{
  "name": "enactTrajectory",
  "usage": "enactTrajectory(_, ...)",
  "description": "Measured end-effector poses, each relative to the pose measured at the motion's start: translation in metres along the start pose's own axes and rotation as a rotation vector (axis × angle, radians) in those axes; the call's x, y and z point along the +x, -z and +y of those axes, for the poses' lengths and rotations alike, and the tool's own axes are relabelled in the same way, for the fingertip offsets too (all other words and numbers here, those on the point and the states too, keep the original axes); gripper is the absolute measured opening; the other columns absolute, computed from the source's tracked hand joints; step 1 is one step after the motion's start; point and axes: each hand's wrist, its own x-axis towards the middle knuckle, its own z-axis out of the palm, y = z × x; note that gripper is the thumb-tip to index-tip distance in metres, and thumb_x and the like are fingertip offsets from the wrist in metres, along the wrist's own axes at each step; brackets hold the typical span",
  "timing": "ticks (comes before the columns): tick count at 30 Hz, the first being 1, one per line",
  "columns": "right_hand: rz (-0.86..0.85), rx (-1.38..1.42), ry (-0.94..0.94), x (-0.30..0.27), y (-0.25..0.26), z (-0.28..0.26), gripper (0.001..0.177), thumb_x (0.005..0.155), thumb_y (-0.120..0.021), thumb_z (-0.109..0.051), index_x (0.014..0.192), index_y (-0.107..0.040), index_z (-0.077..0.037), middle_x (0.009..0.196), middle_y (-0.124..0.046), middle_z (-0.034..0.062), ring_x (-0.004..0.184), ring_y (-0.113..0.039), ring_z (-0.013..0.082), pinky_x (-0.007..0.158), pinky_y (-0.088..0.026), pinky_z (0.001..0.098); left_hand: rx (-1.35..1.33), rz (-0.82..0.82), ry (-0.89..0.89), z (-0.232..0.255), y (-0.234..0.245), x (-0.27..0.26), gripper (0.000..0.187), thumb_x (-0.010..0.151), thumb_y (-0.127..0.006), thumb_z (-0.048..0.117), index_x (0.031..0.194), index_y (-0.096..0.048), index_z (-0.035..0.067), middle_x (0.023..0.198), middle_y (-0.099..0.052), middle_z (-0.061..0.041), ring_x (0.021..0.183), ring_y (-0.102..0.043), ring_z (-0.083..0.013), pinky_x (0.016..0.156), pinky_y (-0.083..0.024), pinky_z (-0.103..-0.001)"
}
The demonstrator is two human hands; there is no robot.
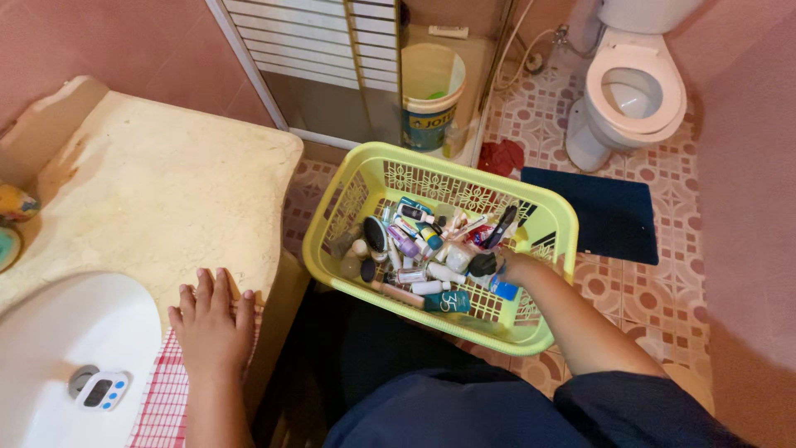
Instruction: The person sits on the bathroom floor and wipes various toiletries and containers with a red and white checkered cloth. They pick up items from a green basket, wipe them, and place them on the countertop next to the sink. The person also wipes the countertop surface and a digital scale in the sink.
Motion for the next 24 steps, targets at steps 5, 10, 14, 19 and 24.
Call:
enactTrajectory(5, 0.001, 0.162, 0.064, 0.015, -0.004, -0.018, 0.06, 0.071, -0.087, -0.028, 0.124, -0.069, -0.008, 0.112, -0.076, 0.0186, 0.102, -0.075, 0.0331, 0.092, -0.058, 0.0404, 0.02, -0.003, -0.007, 0.001, 0.004, 0.0, 0.067, 0.102, -0.043, 0.051, 0.155, -0.048, 0.011, 0.164, -0.039, -0.017, 0.151, -0.029, -0.0449, 0.122, -0.015, -0.061)
enactTrajectory(10, 0.097, -0.036, -0.043, -0.001, 0.003, -0.04, 0.079, 0.071, -0.092, -0.03, 0.136, -0.054, -0.007, 0.125, -0.068, 0.0222, 0.114, -0.068, 0.0367, 0.096, -0.056, 0.0442, -0.012, -0.004, -0.004, 0.006, 0.01, -0.001, 0.066, 0.102, -0.044, 0.049, 0.155, -0.049, 0.01, 0.164, -0.04, -0.018, 0.151, -0.03, -0.0457, 0.122, -0.015, -0.061)
enactTrajectory(14, 0.022, -0.053, 0.048, -0.008, -0.003, -0.053, 0.084, 0.074, -0.09, -0.034, 0.145, -0.047, -0.018, 0.129, -0.063, 0.0202, 0.12, -0.063, 0.0376, 0.101, -0.052, 0.0449, -0.019, 0.003, -0.015, 0.009, 0.013, -0.001, 0.066, 0.103, -0.045, 0.048, 0.155, -0.049, 0.008, 0.164, -0.04, -0.019, 0.15, -0.031, -0.0466, 0.122, -0.016, -0.062)
enactTrajectory(19, 0.053, -0.031, 0.067, -0.004, -0.012, -0.05, 0.085, 0.074, -0.088, -0.032, 0.148, -0.048, -0.024, 0.132, -0.062, 0.0189, 0.122, -0.062, 0.0367, 0.102, -0.051, 0.0456, -0.004, -0.009, 0.001, 0.008, 0.011, 0.001, 0.065, 0.102, -0.046, 0.048, 0.155, -0.049, 0.009, 0.164, -0.041, -0.018, 0.15, -0.031, -0.046, 0.122, -0.016, -0.062)
enactTrajectory(24, 0.028, -0.114, 0.009, -0.022, 0.004, -0.065, 0.08, 0.078, -0.084, -0.035, 0.149, -0.047, -0.027, 0.131, -0.064, 0.0146, 0.122, -0.064, 0.0341, 0.099, -0.053, 0.0474, -0.012, -0.01, -0.001, 0.005, 0.008, -0.001, 0.066, 0.102, -0.047, 0.049, 0.154, -0.049, 0.009, 0.163, -0.04, -0.019, 0.15, -0.03, -0.0464, 0.121, -0.015, -0.062)
